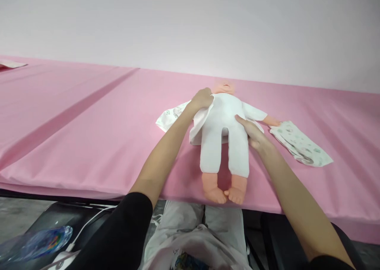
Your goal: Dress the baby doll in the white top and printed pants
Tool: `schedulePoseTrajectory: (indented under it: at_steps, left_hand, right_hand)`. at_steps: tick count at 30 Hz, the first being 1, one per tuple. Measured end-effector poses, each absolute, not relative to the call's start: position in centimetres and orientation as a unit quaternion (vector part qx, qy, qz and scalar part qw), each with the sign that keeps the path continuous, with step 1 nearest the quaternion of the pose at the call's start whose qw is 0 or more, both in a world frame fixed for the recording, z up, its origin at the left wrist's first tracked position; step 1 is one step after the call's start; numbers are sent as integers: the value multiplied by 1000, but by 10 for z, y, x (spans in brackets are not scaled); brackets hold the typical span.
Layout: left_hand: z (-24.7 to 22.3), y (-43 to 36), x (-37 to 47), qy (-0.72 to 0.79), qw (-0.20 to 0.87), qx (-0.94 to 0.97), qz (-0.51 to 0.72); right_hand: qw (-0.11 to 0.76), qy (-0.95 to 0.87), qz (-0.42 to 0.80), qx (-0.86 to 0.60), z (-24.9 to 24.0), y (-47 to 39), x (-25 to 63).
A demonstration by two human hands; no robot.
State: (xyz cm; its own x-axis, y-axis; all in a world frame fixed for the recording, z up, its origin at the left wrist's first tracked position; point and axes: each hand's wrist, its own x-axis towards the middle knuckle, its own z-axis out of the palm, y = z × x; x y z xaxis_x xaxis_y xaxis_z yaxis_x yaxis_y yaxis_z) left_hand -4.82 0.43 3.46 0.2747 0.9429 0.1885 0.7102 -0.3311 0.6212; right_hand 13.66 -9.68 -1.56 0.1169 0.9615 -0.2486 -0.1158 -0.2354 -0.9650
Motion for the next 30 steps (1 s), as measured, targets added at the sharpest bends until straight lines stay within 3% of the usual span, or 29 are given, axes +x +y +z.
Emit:
schedulePoseTrajectory:
  at_steps: [8,15,20,26,30]
  left_hand:
    - [18,14,-46,540,414,613,401]
    - [8,28,-38,503,357,585,526]
    - [23,14,-24,452,313,680,485]
    - [52,-29,-12,483,134,805,317]
    - [66,-56,-12,445,186,833,272]
  right_hand:
    - [528,-374,518,-561,-22,-90,135]
    - [538,-375,518,-550,-17,-98,125]
    - [542,-368,510,-558,-14,-103,116]
    - [562,-366,521,-529,-21,-99,117]
    - [557,-380,508,-536,-26,-99,119]
